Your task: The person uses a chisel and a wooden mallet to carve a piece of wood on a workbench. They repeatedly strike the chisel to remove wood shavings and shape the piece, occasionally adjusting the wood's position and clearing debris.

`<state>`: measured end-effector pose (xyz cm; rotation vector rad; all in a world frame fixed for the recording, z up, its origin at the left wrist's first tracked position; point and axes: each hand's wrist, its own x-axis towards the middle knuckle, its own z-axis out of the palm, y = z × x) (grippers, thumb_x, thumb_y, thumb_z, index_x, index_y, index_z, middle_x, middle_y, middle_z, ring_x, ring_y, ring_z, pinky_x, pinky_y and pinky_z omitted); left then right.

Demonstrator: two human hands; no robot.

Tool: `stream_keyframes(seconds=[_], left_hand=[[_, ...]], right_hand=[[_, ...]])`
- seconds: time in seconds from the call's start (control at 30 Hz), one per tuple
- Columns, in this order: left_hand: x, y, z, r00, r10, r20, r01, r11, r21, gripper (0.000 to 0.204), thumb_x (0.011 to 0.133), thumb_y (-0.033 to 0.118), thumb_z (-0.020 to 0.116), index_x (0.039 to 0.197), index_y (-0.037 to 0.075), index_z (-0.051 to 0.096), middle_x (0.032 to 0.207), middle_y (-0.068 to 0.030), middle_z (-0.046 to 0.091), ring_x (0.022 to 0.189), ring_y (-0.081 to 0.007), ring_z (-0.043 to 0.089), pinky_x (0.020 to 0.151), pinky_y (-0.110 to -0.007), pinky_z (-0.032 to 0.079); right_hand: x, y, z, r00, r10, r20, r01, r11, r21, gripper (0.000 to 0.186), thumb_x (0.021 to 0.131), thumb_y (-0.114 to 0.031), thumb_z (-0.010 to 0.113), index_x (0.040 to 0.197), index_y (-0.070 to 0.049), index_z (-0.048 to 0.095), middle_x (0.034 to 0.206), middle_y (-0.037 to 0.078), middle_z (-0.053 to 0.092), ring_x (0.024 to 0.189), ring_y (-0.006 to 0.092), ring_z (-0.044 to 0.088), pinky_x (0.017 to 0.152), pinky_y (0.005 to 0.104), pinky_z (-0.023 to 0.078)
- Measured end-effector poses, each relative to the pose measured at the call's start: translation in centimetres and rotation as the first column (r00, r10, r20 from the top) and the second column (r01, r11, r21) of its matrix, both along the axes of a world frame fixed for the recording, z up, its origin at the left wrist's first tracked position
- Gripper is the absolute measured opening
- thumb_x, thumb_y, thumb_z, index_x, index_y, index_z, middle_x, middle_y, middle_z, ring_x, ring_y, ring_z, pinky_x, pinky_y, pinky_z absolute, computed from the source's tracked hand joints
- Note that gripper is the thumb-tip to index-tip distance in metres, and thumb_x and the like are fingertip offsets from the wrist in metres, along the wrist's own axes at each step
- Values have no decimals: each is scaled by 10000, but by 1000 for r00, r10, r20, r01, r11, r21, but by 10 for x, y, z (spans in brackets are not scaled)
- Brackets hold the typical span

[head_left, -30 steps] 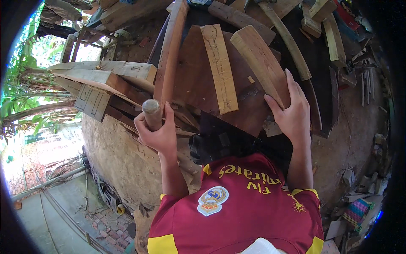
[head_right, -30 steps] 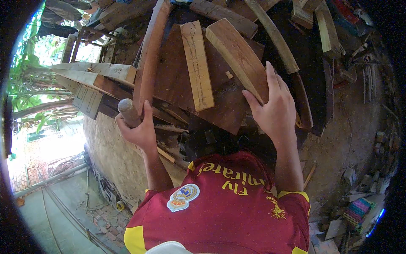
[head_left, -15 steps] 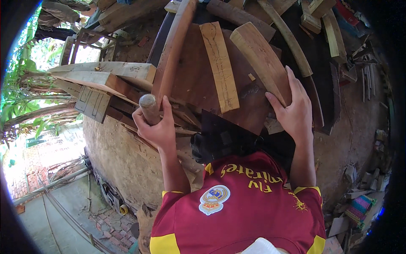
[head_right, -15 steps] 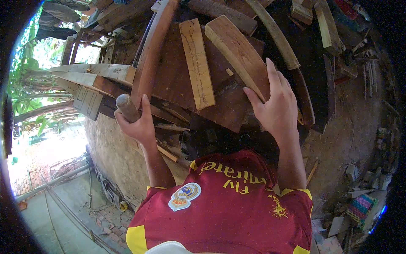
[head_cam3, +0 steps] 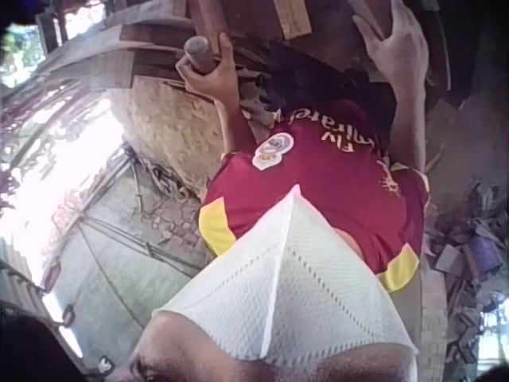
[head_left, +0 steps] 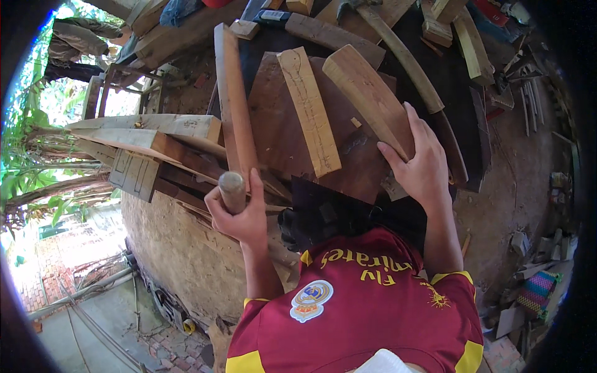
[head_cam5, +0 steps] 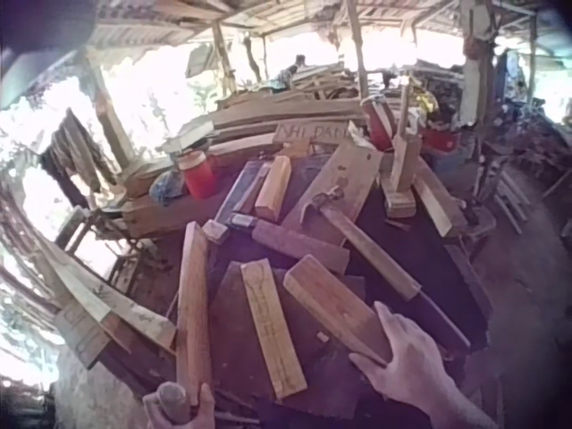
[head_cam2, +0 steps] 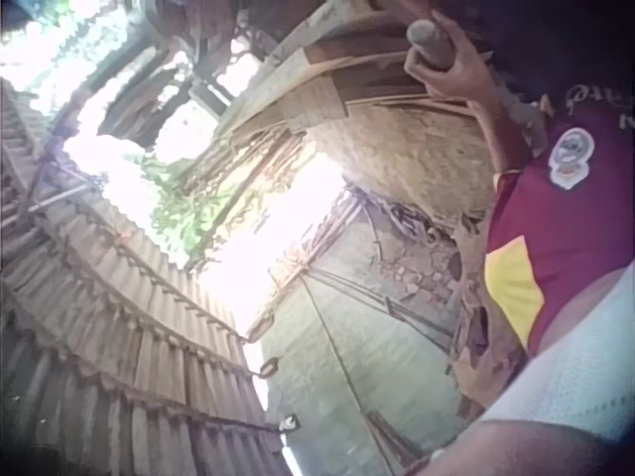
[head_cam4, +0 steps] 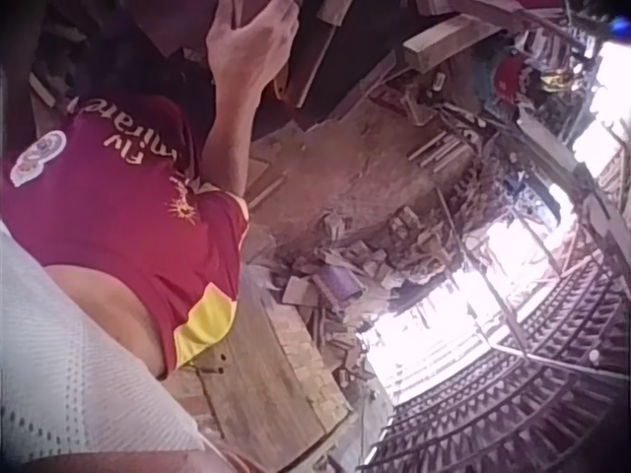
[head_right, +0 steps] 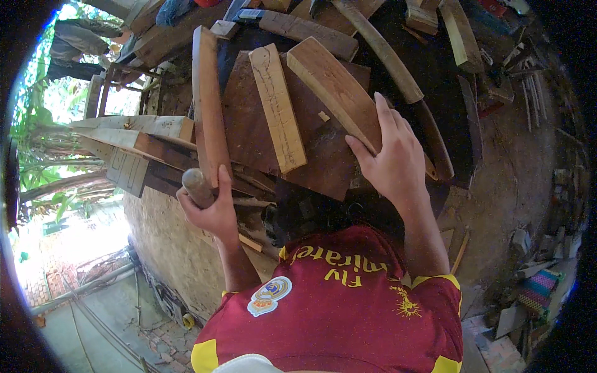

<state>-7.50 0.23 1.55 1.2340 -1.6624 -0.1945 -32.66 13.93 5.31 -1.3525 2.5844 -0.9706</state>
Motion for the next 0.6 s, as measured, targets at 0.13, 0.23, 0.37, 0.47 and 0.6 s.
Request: stream_keyframes(seconds=[0.13,0.23,0.37,0.47,0.6], left_hand=[[-8,6,3,999,-34,-3,34,999,-38,476,674,263,904,838,34,521,741,-40,570,647,-138,541,624,-287,480],[-7,5,2,997,-72,-8,71,995,-66,468,666,241,908,841,33,526,732,-49,581,622,-147,553,615,-279,481],[-11,4,4,993,-102,-53,99,994,-54,441,685,215,891,860,30,531,739,-45,578,627,-147,549,621,-280,485],[-11,5,3,990,-119,-70,118,993,-28,408,727,236,857,917,-21,603,823,-79,646,707,-166,614,647,-318,515],[-12,7,-4,986,-135,-101,137,990,15,357,733,208,838,915,-43,662,827,-103,700,711,-165,658,665,-311,529]], right_hand=[[-1,1,1,1000,8,23,-9,1000,17,737,801,-277,757,1403,-23,416,1197,200,594,1095,372,580,923,420,469],[-2,1,4,1000,20,23,-21,999,38,742,807,-271,751,1400,8,403,1213,205,583,1118,360,575,929,427,476],[-3,-1,14,999,25,32,-27,996,84,725,809,-283,749,1384,13,423,1228,208,573,1131,360,567,952,424,464],[-6,-3,24,999,48,-2,-47,995,93,703,814,-300,741,1367,17,445,1243,209,567,1144,362,561,972,421,452],[-10,-17,47,994,84,-68,-74,988,136,644,824,-317,727,1320,26,500,1265,217,561,1172,365,550,998,419,440]])
